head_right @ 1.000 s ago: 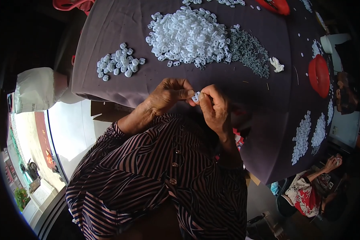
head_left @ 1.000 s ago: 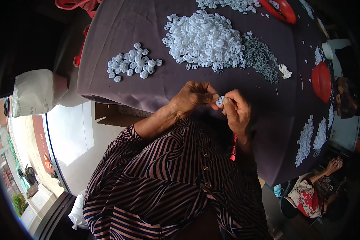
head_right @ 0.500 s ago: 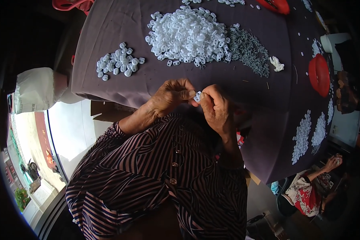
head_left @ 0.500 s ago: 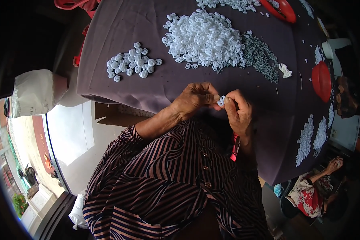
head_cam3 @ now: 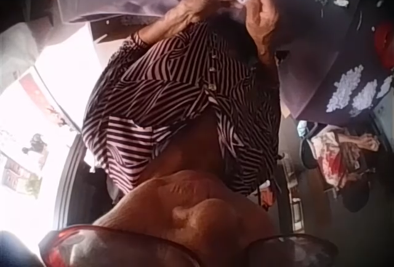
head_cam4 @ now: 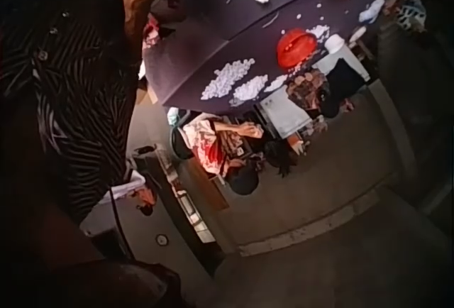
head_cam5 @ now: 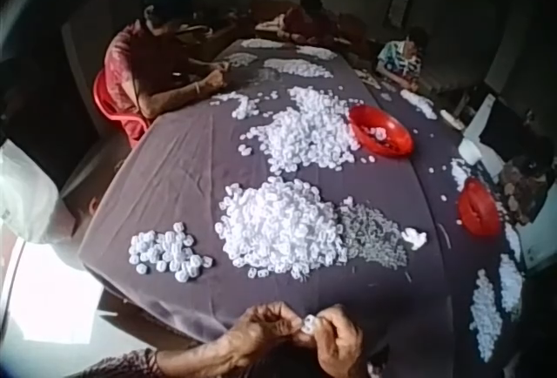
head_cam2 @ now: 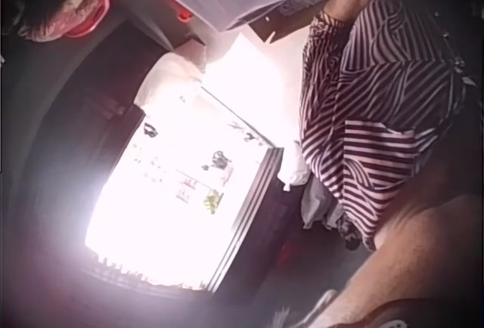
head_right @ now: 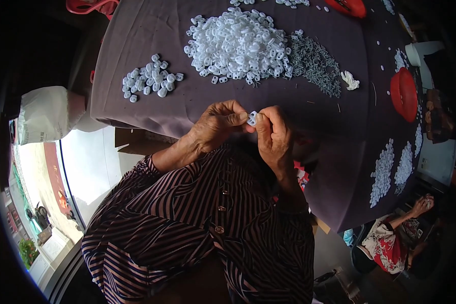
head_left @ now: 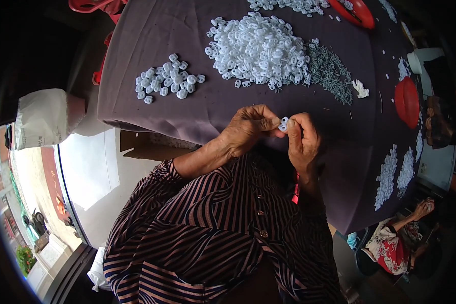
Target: The person assembles plastic cord locks by picking up plastic components and pins from piles on the table, fitting them together by hand, and placing the assembled locks into a group.
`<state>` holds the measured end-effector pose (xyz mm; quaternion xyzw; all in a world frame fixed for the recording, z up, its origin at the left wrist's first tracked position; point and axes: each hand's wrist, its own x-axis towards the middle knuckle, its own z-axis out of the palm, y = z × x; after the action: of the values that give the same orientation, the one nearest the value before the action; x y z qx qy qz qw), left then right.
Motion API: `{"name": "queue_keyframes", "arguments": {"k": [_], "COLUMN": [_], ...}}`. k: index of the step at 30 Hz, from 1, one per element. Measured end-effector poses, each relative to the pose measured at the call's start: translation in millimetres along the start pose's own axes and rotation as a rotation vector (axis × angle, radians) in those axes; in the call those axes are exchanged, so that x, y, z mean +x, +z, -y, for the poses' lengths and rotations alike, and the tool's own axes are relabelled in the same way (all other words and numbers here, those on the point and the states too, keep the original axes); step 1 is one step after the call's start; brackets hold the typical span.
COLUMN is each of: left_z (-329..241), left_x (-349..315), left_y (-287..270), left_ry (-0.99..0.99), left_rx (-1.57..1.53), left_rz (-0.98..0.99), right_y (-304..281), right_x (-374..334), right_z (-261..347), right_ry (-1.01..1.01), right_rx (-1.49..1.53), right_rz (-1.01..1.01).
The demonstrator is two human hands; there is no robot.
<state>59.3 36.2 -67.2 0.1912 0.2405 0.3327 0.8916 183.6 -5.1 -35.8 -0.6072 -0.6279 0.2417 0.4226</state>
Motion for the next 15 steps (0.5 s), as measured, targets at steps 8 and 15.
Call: {"name": "queue_keyframes", "arguments": {"k": [8,15], "left_z": [0,4], "left_x": [5,11], "left_y": [8,10], "left_ry": [-0.009,-0.01], "left_rx": [0.021,0.057], "left_rz": [0.04,0.031], "right_y": [-19,-27], "right_x": [5,9], "right_z": [2,-5], "right_ry": [0.07,0.004], "right_rx": [0.082,0.025], "right_rz": [0.098,0.16]}}
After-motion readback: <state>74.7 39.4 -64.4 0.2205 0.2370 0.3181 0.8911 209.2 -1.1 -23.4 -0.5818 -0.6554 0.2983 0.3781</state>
